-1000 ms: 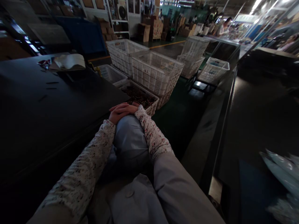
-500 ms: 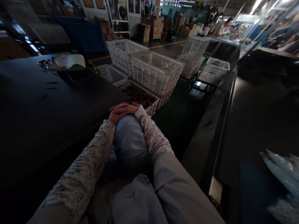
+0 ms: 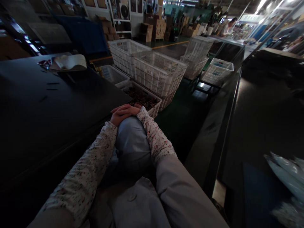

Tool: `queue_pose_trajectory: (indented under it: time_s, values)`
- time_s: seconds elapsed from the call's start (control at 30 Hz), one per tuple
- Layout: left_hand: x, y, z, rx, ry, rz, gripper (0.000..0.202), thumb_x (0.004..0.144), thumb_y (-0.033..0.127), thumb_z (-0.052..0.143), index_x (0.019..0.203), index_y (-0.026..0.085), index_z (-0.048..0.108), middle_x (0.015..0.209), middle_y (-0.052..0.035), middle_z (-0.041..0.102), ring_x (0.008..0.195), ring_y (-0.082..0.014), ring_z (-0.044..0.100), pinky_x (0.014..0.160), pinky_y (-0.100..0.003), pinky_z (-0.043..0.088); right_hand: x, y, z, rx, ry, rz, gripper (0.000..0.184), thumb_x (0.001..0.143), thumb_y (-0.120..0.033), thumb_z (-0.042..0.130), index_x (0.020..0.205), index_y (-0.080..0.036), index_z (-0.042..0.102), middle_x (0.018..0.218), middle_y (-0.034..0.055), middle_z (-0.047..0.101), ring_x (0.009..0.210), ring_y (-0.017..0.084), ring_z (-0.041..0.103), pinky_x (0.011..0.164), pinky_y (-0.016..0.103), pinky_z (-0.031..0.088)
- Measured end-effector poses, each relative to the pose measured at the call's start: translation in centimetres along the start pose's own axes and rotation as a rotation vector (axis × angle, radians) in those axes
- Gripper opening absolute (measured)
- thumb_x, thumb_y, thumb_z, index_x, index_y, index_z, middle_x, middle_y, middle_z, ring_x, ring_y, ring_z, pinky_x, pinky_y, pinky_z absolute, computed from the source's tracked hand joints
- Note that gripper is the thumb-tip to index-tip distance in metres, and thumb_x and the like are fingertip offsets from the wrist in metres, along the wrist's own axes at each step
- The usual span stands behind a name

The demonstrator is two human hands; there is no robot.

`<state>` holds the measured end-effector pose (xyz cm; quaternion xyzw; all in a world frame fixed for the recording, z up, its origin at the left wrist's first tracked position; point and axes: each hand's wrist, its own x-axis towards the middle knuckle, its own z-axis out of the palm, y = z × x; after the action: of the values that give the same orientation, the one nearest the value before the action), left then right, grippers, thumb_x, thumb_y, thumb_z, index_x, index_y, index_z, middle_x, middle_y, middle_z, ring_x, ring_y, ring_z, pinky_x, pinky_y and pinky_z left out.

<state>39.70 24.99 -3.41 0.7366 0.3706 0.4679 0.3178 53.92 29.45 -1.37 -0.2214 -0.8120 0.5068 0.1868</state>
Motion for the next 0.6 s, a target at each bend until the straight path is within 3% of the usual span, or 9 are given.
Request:
queue_pose_trajectory:
  time_s: [0.33,0.47,0.6]
  values:
    - [-0.1,0.0,0.0,0.010,0.006,0.012,0.052,0.075,0.048,0.067,0.114,0.014,0.064,0.126,-0.0109,0.057,0.121,-0.0247,0.051,0.108,-0.039,0.039,2.0,2.3,-0.3,0.026,-0.088,-0.088,0.053,0.090,-0.046,0.047,0.121,-0.004,0.055,0.128,0.0131,0.045,0.126,0.011,0.040,0.114,0.024,0.030]
    - [-0.1,-0.1,-0.1,0.022,-0.002,-0.004,0.052,0.074,0.048,0.067,0.115,0.015,0.064,0.127,-0.0104,0.056,0.122,-0.0251,0.050,0.108,-0.040,0.038,1.9,2.4,-0.5,-0.013,-0.112,-0.095,0.060,0.086,-0.056,0.048,0.112,-0.003,0.060,0.123,0.0127,0.047,0.123,0.013,0.041,0.112,0.025,0.032]
    - [0.0,-0.2,-0.1,0.021,-0.007,0.009,0.053,0.075,0.048,0.066,0.116,0.015,0.063,0.128,-0.0105,0.056,0.122,-0.0246,0.050,0.108,-0.039,0.038,1.6,2.3,-0.5,0.000,-0.116,-0.083,0.062,0.087,-0.056,0.045,0.113,-0.001,0.059,0.124,0.0138,0.046,0.125,0.014,0.040,0.114,0.027,0.029]
